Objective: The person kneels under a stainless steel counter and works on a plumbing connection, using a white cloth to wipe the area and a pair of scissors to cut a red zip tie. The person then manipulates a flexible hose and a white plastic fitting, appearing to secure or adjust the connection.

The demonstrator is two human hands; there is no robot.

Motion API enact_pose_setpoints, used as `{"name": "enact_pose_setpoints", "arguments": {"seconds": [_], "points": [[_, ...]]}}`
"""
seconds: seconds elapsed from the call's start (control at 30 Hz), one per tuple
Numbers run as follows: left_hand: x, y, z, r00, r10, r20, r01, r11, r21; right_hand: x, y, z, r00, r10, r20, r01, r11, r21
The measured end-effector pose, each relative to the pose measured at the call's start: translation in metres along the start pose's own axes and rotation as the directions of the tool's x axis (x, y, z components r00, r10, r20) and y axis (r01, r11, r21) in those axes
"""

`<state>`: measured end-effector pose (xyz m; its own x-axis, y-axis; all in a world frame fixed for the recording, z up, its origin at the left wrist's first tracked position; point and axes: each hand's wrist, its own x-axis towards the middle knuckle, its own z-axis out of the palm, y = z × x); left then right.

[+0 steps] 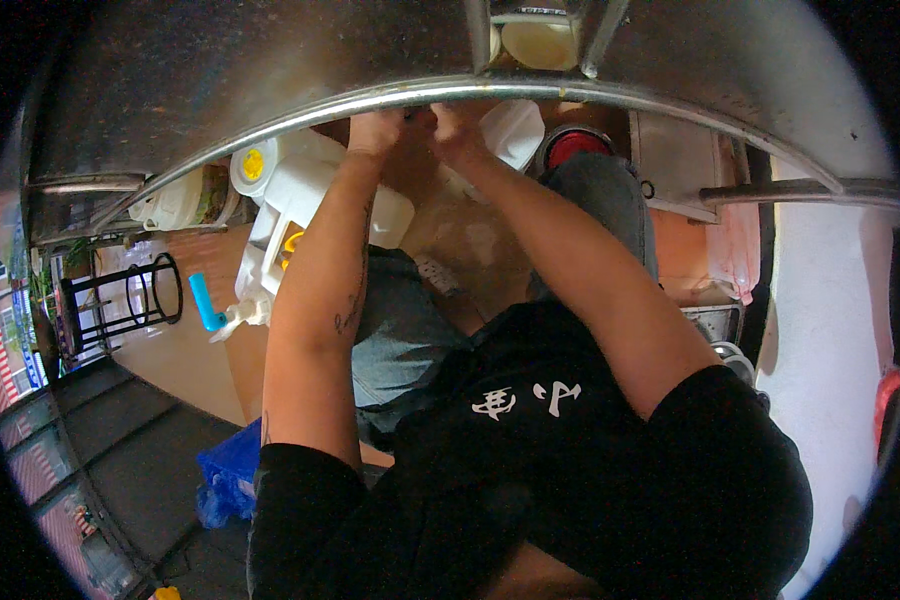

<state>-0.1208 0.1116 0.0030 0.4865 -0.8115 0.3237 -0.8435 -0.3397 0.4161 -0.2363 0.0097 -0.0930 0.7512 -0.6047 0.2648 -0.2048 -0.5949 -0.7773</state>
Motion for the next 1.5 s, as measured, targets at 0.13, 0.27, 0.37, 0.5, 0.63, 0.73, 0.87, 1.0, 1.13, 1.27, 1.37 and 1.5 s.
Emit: {"name": "enact_pose_setpoints", "arguments": {"seconds": [0.13,0.27,0.37,0.5,0.63,0.73,0.87,1.0,1.13,1.27,1.37,1.5], "points": [[0.012,0.008,0.002,0.995,-0.079,0.061,0.076,0.996,0.048,-0.011,0.002,-0.012,0.993,-0.114,-0.002,0.114,0.992,-0.059],[0.021,0.011,0.005,0.984,-0.098,0.148,0.07,0.981,0.182,-0.005,0.029,0.013,0.97,-0.219,-0.109,0.242,0.92,0.308],[0.022,0.005,0.011,0.983,-0.05,0.175,0.012,0.977,0.212,-0.003,0.052,0.03,0.965,-0.216,-0.145,0.26,0.829,0.496],[0.021,0.003,0.015,0.973,0.057,0.226,-0.104,0.973,0.204,-0.006,0.061,0.035,0.976,-0.215,0.025,0.112,0.598,0.794],[0.018,0.023,0.016,0.953,0.027,0.302,-0.085,0.98,0.179,-0.009,0.057,0.038,0.956,-0.291,-0.03,0.259,0.795,0.549],[0.014,0.041,0.018,0.947,-0.16,0.279,0.128,0.983,0.131,0.001,0.062,0.051,0.966,-0.132,0.223,-0.09,0.635,0.767],[0.001,0.046,0.014,0.996,-0.047,0.072,0.039,0.993,0.109,0.017,0.081,0.063,0.935,-0.166,0.312,0.215,0.968,-0.127],[-0.017,0.055,0.017,0.96,-0.245,-0.138,0.231,0.967,-0.111,0.019,0.07,0.052,0.943,-0.274,0.188,-0.006,0.552,0.834],[-0.034,0.072,0.028,0.814,-0.523,-0.253,0.396,0.818,-0.417,0.019,0.035,0.007,0.998,0.046,-0.036,-0.037,0.974,0.222],[-0.045,0.083,0.037,0.719,-0.612,-0.329,0.395,0.75,-0.53,0.03,-0.004,-0.04,0.943,0.266,0.199,-0.253,0.963,-0.088],[-0.051,0.088,0.046,0.653,-0.637,-0.41,0.385,0.745,-0.544,0.034,-0.033,-0.061,0.622,0.501,0.601,-0.763,0.558,0.326],[-0.055,0.09,0.06,0.625,-0.653,-0.427,0.435,0.746,-0.505,0.036,-0.051,-0.064,0.543,0.435,0.718,-0.827,0.423,0.37]]}}
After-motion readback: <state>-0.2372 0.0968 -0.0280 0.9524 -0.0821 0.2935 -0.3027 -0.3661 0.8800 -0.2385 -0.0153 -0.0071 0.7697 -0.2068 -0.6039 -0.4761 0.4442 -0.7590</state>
